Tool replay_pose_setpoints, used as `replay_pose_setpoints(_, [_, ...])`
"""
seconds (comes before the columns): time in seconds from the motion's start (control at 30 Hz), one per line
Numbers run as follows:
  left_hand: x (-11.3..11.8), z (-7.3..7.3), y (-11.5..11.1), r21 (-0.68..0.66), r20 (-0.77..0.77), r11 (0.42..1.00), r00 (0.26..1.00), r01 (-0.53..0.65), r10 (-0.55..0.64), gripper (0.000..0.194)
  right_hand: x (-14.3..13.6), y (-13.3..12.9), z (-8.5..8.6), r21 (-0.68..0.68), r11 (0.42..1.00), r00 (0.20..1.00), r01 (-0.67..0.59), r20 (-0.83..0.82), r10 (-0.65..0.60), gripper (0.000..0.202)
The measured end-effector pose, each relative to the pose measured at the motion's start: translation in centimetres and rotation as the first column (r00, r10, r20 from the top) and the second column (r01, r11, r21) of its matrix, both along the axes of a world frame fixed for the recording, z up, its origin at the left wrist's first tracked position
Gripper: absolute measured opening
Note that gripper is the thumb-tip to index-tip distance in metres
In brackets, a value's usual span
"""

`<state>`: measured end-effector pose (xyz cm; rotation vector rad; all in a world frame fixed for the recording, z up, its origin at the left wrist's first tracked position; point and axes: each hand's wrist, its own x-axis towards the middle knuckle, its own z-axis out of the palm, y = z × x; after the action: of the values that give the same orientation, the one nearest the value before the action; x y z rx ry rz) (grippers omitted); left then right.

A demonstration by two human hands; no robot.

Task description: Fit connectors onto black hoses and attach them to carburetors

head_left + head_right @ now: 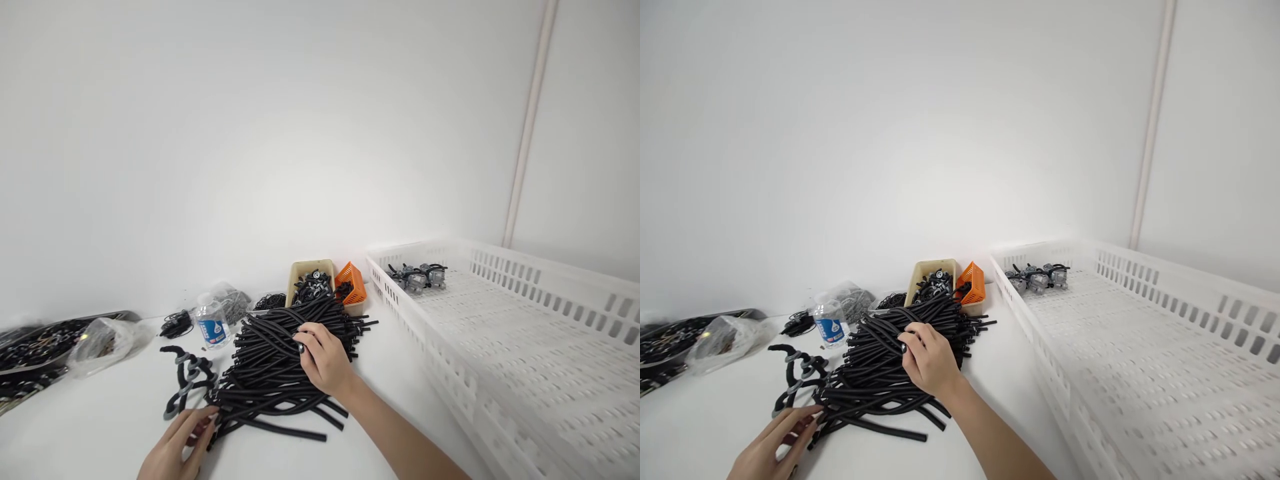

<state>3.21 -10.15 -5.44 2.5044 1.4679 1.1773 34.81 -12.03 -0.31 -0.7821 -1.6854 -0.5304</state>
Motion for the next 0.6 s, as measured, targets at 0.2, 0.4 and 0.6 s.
replay_pose_setpoints(0.2, [-0.1, -0.2, -0.6, -0.036, -0.059, 0.999, 0.998, 0.022, -0.024, 0.031, -0.2, -0.2, 0.0, -0.018, 1.0, 1.0, -0.018, 0.008, 0.018, 0.027])
replay_pose_setpoints(0.4, [-1.6, -0.6, -2.3, 0.075, -0.096, 0.993, 0.991, -0.091, 0.098, 0.041, -0.1, -0.1, -0.2, -0.036, 0.999, 0.999, -0.033, 0.007, 0.033, 0.028])
replay_pose_setpoints(0.6, [-3.8, -1.2, -3.5, -0.203, -0.145, 0.953, 0.969, -0.226, 0.199, 0.041, -0.3, -0.1, -0.3, -0.052, 0.997, 0.998, -0.059, 0.023, 0.06, 0.028])
